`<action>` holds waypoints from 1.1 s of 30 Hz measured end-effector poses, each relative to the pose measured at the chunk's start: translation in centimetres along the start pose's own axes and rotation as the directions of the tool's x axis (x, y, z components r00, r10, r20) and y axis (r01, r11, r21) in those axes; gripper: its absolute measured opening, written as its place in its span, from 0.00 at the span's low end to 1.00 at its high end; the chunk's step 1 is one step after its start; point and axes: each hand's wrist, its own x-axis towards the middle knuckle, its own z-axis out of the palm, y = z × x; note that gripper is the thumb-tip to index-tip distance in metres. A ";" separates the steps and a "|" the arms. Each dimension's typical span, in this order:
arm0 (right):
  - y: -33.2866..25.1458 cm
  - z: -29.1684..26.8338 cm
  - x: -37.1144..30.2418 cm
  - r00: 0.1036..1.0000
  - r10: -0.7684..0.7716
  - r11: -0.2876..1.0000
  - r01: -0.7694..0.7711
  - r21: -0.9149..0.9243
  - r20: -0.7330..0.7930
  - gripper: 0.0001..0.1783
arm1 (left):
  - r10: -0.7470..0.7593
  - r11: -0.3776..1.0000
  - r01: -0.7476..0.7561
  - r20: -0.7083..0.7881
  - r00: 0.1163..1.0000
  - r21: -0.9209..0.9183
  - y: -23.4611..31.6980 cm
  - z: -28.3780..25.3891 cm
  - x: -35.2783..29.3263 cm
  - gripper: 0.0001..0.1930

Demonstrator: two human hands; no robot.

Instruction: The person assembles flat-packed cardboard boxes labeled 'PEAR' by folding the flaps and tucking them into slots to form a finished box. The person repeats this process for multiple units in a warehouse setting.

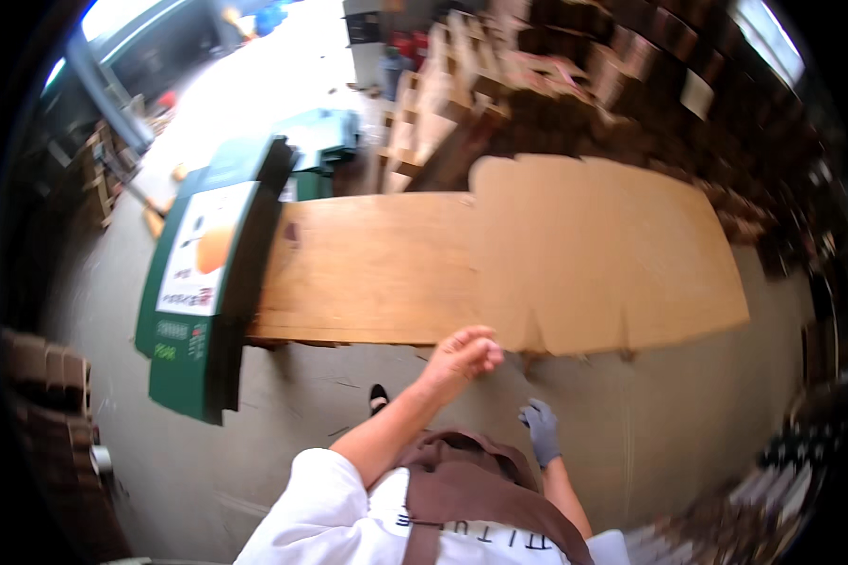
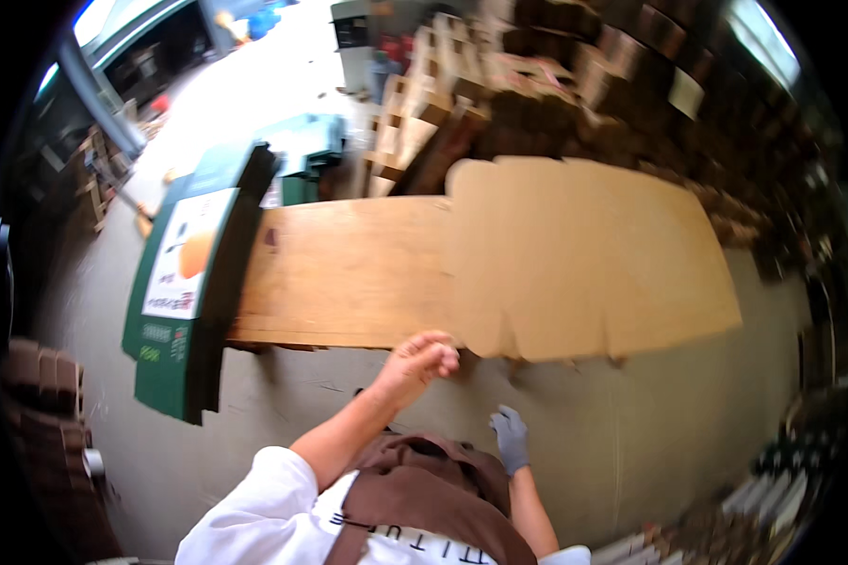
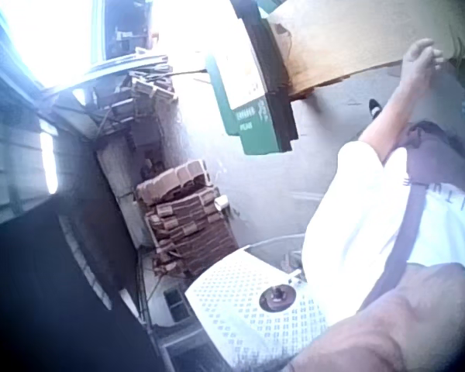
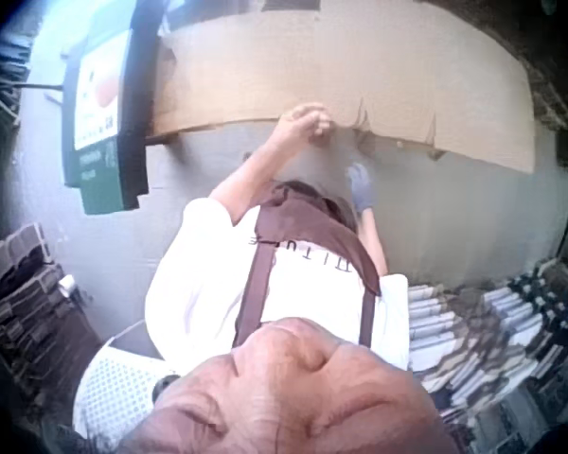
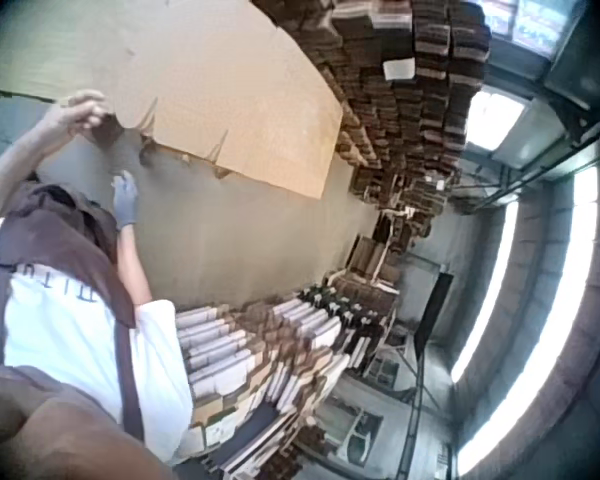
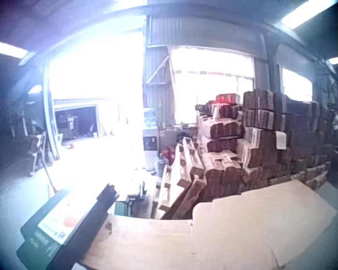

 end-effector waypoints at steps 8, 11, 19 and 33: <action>-10.8 25.4 8.2 0.931 0.052 0.998 -0.038 -0.046 0.361 0.19 | 0.573 0.576 -0.282 -0.133 0.809 0.767 20.2 -26.0 -7.3 0.10; -15.9 37.7 10.2 0.809 0.095 0.982 0.018 -0.185 0.580 0.22 | 0.871 0.046 0.007 -0.044 0.489 0.999 31.3 -38.3 -13.8 0.16; -21.3 64.0 12.2 0.666 0.099 0.769 0.420 -0.482 0.739 0.35 | 0.727 0.298 0.861 -0.683 0.076 0.412 43.4 -59.8 -27.5 0.36; -22.1 69.5 11.7 0.626 0.253 0.964 -0.096 -0.250 0.737 0.14 | 0.823 0.196 0.753 -0.522 0.222 0.628 38.3 -58.2 -25.9 0.36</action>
